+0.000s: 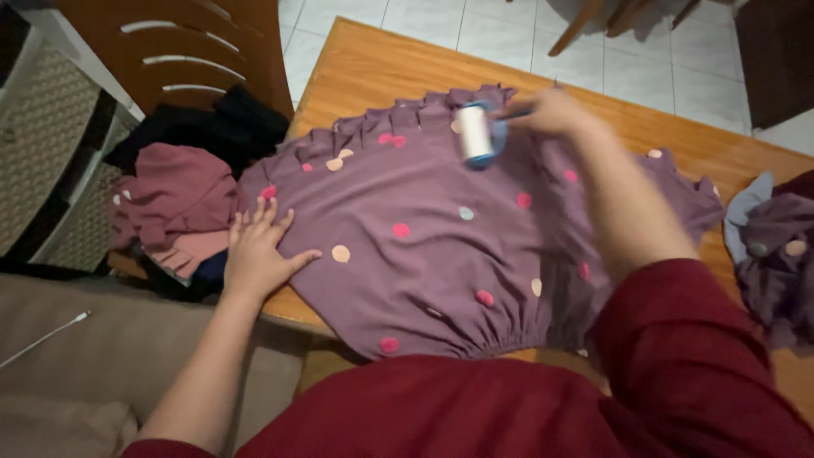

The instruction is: The person uses a lint roller to remove lint from a purple polka-dotted dress and matching pants laid out on a wooden table. The person repeatedly rolls the lint roller over the fabric, adjusts the garments, and continues the process across different sections of the clothing.

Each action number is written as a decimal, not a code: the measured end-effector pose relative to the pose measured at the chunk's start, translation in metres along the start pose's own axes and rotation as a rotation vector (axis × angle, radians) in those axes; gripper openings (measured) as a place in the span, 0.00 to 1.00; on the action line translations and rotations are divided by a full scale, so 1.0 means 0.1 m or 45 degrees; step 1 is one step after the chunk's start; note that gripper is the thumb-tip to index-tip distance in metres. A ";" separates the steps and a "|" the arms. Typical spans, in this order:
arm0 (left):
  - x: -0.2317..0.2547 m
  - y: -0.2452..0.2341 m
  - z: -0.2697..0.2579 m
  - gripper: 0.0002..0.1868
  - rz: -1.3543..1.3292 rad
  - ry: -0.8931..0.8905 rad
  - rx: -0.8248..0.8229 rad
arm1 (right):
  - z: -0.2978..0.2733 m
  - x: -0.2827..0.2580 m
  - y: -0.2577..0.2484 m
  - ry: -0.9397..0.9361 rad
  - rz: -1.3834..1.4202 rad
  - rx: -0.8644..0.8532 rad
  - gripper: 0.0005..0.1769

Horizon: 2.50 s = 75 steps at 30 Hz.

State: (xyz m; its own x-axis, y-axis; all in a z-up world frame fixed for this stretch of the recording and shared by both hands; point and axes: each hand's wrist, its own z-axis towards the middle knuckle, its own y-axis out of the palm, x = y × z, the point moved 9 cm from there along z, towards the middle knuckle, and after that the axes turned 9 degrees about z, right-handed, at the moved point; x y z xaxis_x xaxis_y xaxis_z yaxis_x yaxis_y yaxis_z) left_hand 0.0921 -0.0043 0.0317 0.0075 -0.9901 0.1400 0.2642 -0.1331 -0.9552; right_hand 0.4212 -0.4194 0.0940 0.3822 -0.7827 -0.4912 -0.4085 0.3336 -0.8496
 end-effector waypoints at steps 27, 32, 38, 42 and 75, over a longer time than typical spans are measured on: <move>0.19 -0.24 0.02 0.31 -0.355 0.040 -0.094 | -2.83 0.04 0.55 0.423 0.319 -0.032 0.23; 1.35 0.01 0.23 0.36 -0.157 0.179 -0.035 | -3.68 0.17 0.36 0.744 -0.046 -0.112 0.31; 2.52 0.51 0.14 0.65 0.069 0.257 -0.364 | -3.11 -0.59 0.97 0.380 -0.117 0.128 0.31; 2.53 0.47 0.11 0.71 0.079 0.282 -0.384 | -2.23 -0.81 1.20 0.265 -0.048 0.396 0.29; 2.66 0.89 1.38 0.71 0.086 0.307 -0.314 | -1.35 -0.06 0.55 0.245 0.096 0.503 0.24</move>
State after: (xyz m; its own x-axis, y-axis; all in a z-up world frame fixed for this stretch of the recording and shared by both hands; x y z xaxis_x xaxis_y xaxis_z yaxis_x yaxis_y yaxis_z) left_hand 0.2512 -0.2737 0.0198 -0.2189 -0.9750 0.0372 0.0295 -0.0447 -0.9986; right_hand 0.2841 -0.4671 0.0761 0.1873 -0.8195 -0.5415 -0.0669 0.5394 -0.8394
